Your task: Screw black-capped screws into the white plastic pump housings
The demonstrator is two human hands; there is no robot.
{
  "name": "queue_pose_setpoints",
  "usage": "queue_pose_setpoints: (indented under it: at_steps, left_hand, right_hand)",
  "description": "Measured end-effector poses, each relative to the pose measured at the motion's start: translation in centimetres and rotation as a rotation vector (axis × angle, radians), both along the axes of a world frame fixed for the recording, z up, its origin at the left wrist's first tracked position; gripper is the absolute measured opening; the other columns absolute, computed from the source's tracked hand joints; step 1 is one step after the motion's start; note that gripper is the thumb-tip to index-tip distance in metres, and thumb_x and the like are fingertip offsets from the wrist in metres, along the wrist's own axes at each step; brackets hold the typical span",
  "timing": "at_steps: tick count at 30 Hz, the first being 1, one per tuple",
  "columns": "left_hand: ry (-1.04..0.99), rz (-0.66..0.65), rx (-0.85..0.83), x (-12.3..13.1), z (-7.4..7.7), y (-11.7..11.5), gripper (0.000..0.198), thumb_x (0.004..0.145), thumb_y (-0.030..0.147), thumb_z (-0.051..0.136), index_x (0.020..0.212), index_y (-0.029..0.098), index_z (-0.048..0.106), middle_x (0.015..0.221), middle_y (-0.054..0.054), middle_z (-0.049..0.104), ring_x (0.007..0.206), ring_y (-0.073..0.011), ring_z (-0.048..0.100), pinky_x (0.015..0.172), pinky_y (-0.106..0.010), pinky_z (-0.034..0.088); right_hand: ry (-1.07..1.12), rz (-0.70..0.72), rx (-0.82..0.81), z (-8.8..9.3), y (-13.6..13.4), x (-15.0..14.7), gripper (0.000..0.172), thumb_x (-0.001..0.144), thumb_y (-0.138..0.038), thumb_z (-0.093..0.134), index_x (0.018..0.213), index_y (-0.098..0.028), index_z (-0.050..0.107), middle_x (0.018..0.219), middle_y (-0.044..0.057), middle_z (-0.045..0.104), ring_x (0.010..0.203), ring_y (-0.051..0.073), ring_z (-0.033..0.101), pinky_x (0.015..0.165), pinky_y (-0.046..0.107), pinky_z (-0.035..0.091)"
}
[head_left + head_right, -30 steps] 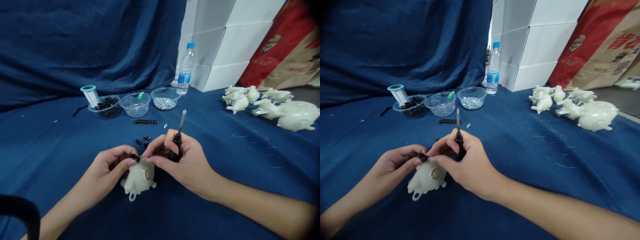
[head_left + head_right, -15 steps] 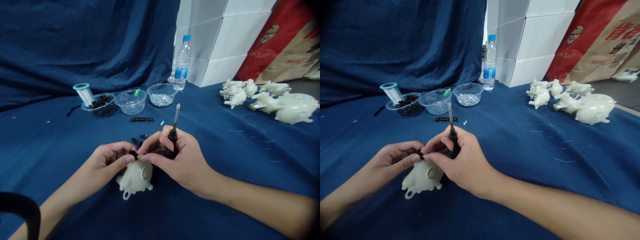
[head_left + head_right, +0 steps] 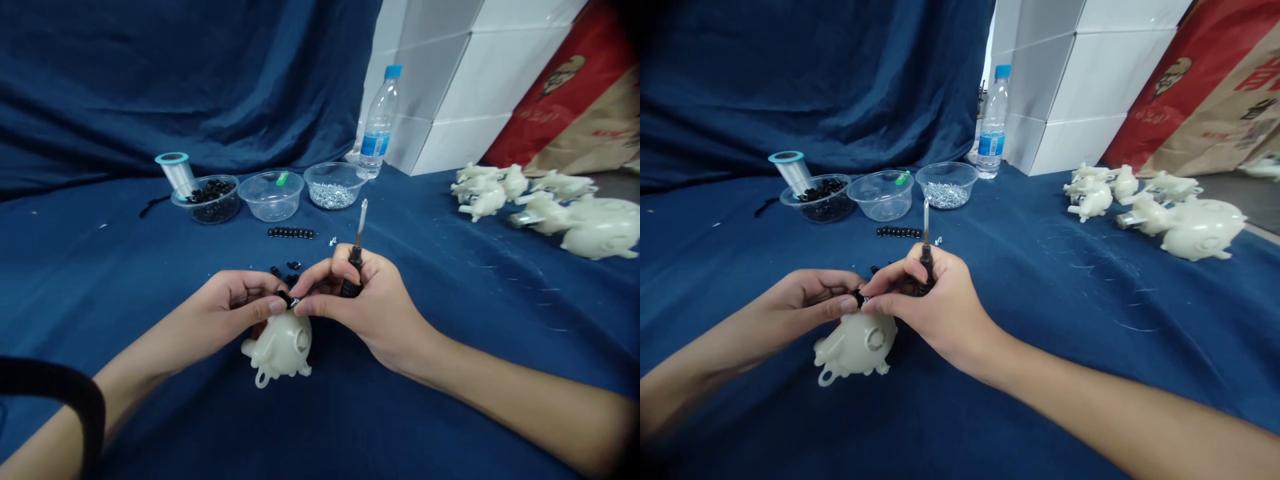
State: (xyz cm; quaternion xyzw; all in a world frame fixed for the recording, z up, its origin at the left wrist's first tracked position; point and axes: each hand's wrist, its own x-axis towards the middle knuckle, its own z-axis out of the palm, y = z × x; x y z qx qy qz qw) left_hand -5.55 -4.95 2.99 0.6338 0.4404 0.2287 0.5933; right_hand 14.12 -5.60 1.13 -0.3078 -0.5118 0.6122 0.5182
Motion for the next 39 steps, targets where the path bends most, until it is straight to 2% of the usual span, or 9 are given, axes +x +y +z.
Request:
queue_pose_setpoints:
  at_steps: [7, 12, 18, 22, 33, 39]
  left_hand:
    - [-0.008, -0.015, -0.022, 0.0, 0.1, 0.1, 0.013, 0.086, 0.034, 0.065, 0.086, 0.021, 0.069, 0.071, 0.003, 0.057, 0.063, -0.0098, 0.048, 0.057, -0.019, 0.039]
    - [-0.008, -0.014, -0.004, -0.2, -0.1, 0.1, 0.022, 0.089, 0.042, 0.061, 0.095, 0.023, 0.07, 0.076, 0.002, 0.06, 0.067, -0.0115, 0.05, 0.06, -0.021, 0.041]
    - [-0.018, -0.006, -0.007, -0.4, -0.1, -0.1, 0.024, 0.089, 0.043, 0.062, 0.096, 0.022, 0.07, 0.074, 0.002, 0.059, 0.066, -0.0116, 0.05, 0.06, -0.021, 0.041]
    - [-0.049, 0.018, -0.007, -0.2, -0.4, -0.1, 0.025, 0.089, 0.043, 0.062, 0.095, 0.021, 0.069, 0.072, 0.002, 0.059, 0.062, -0.0101, 0.05, 0.057, -0.02, 0.041]
    - [-0.129, 0.127, 0.041, 0.6, -0.9, -0.1, 0.021, 0.091, 0.039, 0.061, 0.098, 0.021, 0.07, 0.065, 0.004, 0.058, 0.056, -0.0078, 0.05, 0.052, -0.017, 0.04]
    - [-0.161, 0.131, 0.043, 0.5, -1.3, -0.1, 0.018, 0.09, 0.037, 0.063, 0.1, 0.025, 0.071, 0.066, 0.005, 0.061, 0.056, -0.0061, 0.051, 0.051, -0.014, 0.041]
  right_hand:
    - [-0.012, -0.004, -0.037, 0.1, 0.0, -0.2, 0.056, 0.062, -0.01, 0.086, 0.065, -0.023, 0.031, 0.076, 0.0, 0.075, 0.069, 0.015, 0.071, 0.068, 0.028, 0.059]
    - [-0.058, -0.039, -0.002, 0.0, 0.0, -0.1, 0.055, 0.064, -0.011, 0.086, 0.064, -0.023, 0.032, 0.075, 0.0, 0.075, 0.071, 0.017, 0.072, 0.07, 0.029, 0.06]
    - [-0.134, -0.075, 0.055, 0.1, -0.1, 0.0, 0.052, 0.067, -0.012, 0.084, 0.063, -0.023, 0.033, 0.078, 0.001, 0.076, 0.075, 0.018, 0.073, 0.071, 0.03, 0.062]
    - [-0.144, -0.098, 0.08, 0.2, -0.2, 0.0, 0.052, 0.068, -0.012, 0.083, 0.062, -0.023, 0.033, 0.077, 0.001, 0.076, 0.074, 0.017, 0.072, 0.071, 0.029, 0.062]
    - [-0.162, -0.142, 0.133, -0.3, -0.2, 0.4, 0.05, 0.071, -0.013, 0.081, 0.063, -0.024, 0.032, 0.082, 0.002, 0.076, 0.083, 0.021, 0.073, 0.083, 0.038, 0.061]
    - [-0.146, -0.149, 0.139, -0.4, -0.2, 0.5, 0.051, 0.071, -0.011, 0.081, 0.064, -0.024, 0.032, 0.082, 0.001, 0.076, 0.082, 0.02, 0.072, 0.082, 0.036, 0.06]
